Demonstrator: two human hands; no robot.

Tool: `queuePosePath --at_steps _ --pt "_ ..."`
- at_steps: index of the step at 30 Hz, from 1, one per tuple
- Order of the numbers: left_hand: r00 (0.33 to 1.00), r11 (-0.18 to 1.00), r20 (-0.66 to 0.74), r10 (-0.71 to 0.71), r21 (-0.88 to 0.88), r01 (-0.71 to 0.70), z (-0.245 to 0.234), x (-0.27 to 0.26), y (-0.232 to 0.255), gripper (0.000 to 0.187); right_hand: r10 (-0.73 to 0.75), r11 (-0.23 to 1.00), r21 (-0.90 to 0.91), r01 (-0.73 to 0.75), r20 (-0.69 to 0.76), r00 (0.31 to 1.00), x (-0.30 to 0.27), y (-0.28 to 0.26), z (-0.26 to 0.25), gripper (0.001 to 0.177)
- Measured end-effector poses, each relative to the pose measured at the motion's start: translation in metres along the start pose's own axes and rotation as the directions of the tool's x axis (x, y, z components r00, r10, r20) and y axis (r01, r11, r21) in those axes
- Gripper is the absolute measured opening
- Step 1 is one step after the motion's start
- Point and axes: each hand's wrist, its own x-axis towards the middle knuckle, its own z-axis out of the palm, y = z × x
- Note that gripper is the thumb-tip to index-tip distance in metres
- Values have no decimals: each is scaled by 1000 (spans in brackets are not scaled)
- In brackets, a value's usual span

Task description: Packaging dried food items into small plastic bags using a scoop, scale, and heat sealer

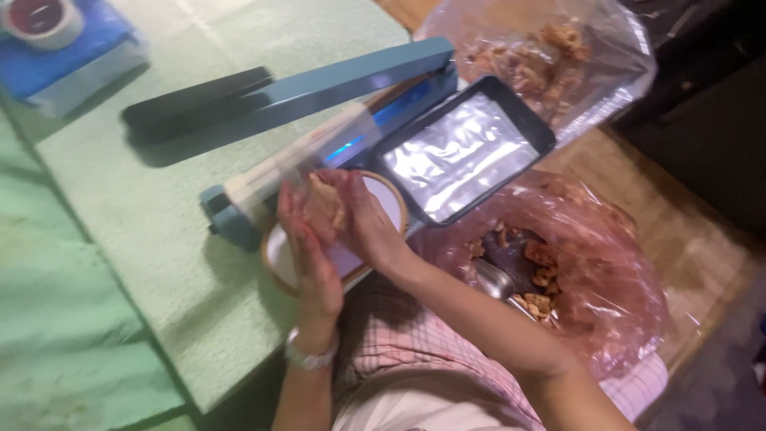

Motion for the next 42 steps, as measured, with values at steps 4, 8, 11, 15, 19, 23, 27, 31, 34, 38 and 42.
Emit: queuePosePath --at_steps 4,8,11,15,19,23,27,31,34,38,42 --pt "993 957 -83 -82 -285 55 6 -7 8 68 202 965 184 -188 -57 978 -3 14 -3 66" --pt "994 979 -79 -70 -199 53 16 -8 19 69 119 985 131 -113 -37 992 -8 18 -3 71" --pt "991 992 -90 -96 -90 88 13 -4 20 70 -1 991 135 11 -75 997 -5 18 1 68" --pt "997 979 -73 -7 -202 -8 18 -3 10 73 -122 980 141 139 -122 985 -1 18 5 65" --pt "981 989 -141 136 -40 -143 1 6 5 66 -290 938 140 318 -190 938 2 18 9 60" --pt "922 943 -217 320 169 -287 -7 24 27 43 -510 860 -105 499 -163 845 5 -8 12 39" --pt "900 933 -265 348 189 -305 -16 37 43 32 -554 832 -70 550 -80 829 7 -18 3 30" --pt "903 934 -245 354 151 -325 -24 38 35 20 -520 849 -101 519 15 854 7 -35 -12 24" --pt "917 934 -202 344 171 -313 -33 34 54 13 -500 836 -223 502 70 863 0 -53 -17 18" --pt "921 927 -167 351 203 -316 -35 37 67 9 -548 658 -467 591 240 801 -4 -67 -16 10" --pt "921 925 -144 362 180 -335 -47 35 67 15 -621 496 -533 686 335 709 -13 -77 -31 4"
